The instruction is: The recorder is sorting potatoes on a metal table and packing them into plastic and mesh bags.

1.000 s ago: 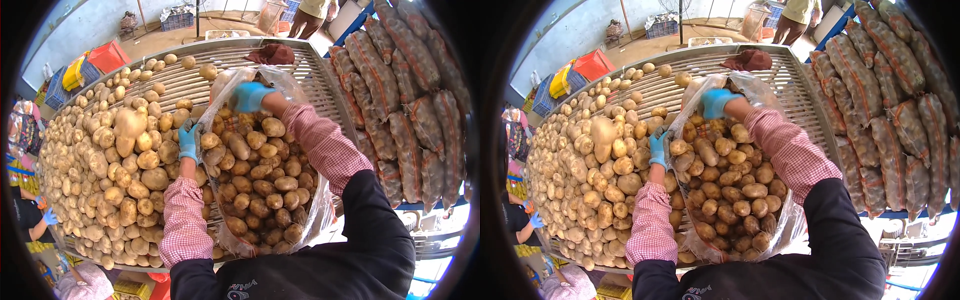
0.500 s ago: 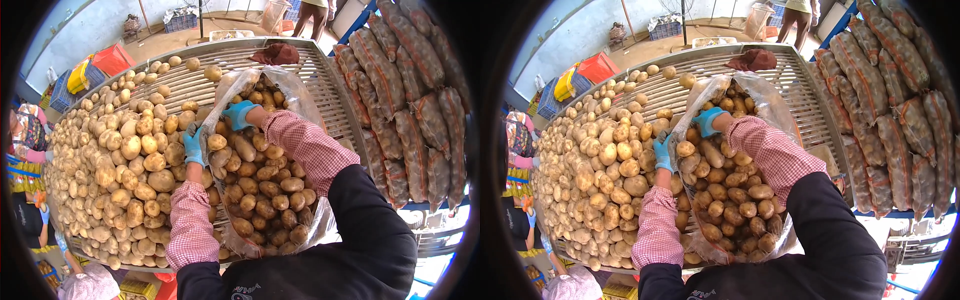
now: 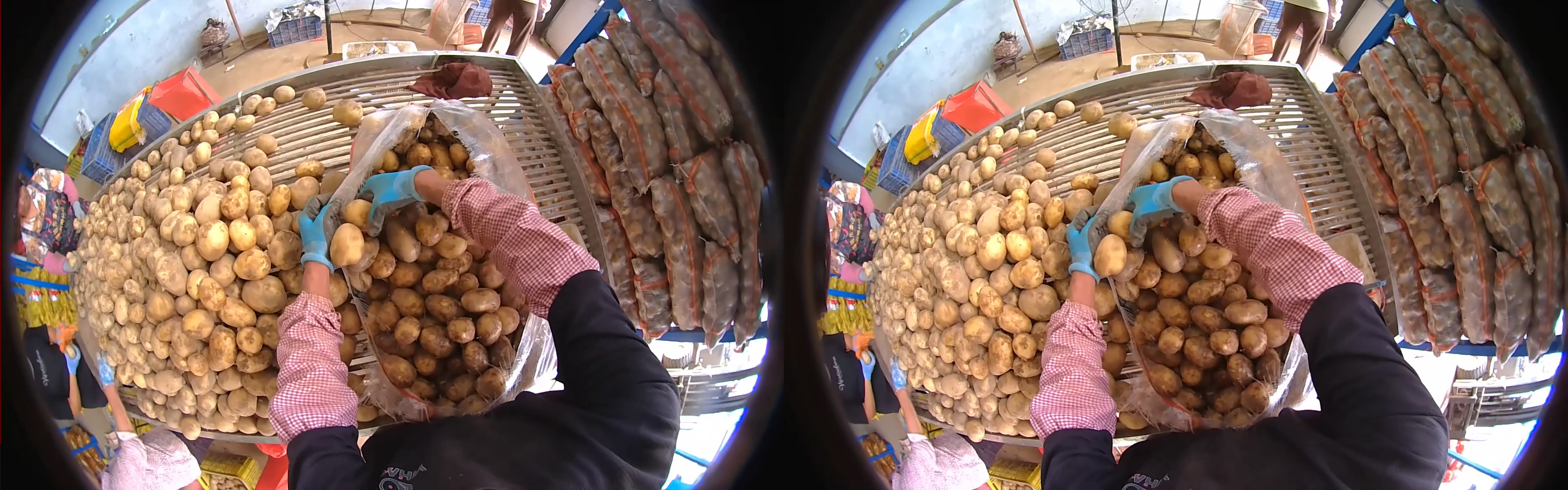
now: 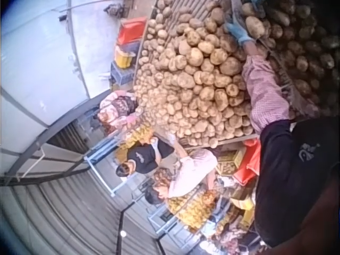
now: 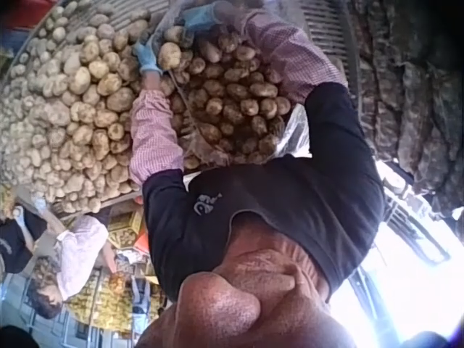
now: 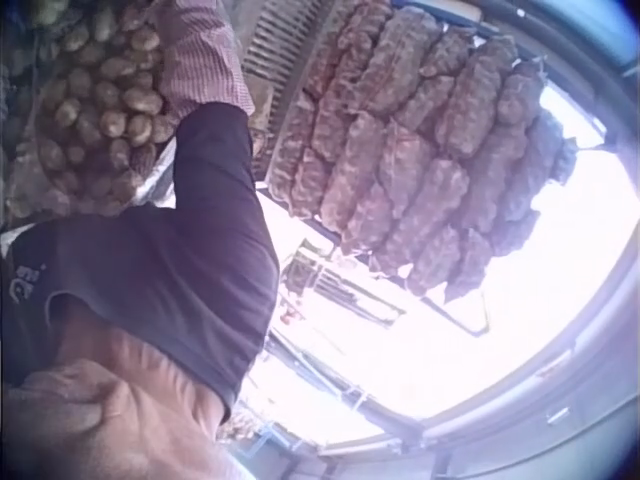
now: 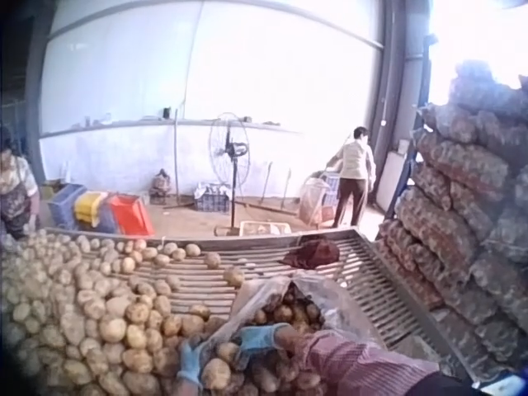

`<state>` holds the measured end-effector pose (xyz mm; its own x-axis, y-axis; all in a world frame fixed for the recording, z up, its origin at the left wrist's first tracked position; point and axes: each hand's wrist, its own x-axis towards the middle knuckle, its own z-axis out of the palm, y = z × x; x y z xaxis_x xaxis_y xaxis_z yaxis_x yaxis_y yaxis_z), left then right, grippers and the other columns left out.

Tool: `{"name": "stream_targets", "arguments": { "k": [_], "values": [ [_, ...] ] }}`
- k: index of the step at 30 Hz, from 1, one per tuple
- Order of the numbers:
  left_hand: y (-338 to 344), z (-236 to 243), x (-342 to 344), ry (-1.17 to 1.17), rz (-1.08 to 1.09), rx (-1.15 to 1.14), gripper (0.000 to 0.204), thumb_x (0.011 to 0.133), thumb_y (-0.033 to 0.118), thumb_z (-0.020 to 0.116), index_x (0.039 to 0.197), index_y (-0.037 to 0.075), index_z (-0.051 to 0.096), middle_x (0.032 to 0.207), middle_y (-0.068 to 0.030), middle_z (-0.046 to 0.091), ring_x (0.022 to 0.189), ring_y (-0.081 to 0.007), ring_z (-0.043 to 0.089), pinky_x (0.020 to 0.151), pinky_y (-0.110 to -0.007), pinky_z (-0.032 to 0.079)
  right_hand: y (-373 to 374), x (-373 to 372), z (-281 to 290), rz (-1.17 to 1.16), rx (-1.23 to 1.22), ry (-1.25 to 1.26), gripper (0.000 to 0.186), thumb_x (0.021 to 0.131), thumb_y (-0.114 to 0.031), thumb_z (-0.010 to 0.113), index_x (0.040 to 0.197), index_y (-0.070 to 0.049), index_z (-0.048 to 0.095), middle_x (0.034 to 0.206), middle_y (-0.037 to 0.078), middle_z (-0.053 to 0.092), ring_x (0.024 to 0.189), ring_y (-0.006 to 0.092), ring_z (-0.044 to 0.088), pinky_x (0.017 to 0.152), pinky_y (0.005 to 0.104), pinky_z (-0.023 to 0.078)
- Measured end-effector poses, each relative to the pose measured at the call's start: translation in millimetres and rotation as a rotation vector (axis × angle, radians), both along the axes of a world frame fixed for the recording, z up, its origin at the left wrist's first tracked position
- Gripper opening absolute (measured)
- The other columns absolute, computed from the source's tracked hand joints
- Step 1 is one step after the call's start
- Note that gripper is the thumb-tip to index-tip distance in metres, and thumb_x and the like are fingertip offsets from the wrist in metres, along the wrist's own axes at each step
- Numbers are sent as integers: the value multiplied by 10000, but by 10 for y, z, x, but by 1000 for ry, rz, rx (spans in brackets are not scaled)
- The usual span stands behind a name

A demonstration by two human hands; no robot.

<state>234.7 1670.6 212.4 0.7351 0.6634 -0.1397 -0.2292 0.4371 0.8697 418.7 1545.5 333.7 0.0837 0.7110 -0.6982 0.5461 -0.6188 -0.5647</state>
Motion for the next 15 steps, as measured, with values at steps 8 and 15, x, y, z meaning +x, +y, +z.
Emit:
{"name": "stream_targets", "arguments": {
  "k": [8, 15],
  "values": [
    [25, -282, 29, -28, 86, 99, 144, 968, 12, 674, 1085, -55, 726, 1011, -60, 742, 819, -115, 657, 752, -284, 557, -3, -73, 299, -173, 343, 608, 411, 836, -174, 778, 1174, 50, 715, 1265, 121, 695, 1048, 216, 677, 958, 345, 547],
    [53, -251, 24, 177, 94, 525, 73, 939, 29, 705, 1003, -5, 716, 923, -9, 724, 762, -97, 627, 688, -290, 532, 188, -493, 906, 137, 646, -225, 758, 798, -344, 842, 1435, -33, 573, 1270, 170, 698, 1099, 276, 706, 949, 388, 565]
  ]
}}
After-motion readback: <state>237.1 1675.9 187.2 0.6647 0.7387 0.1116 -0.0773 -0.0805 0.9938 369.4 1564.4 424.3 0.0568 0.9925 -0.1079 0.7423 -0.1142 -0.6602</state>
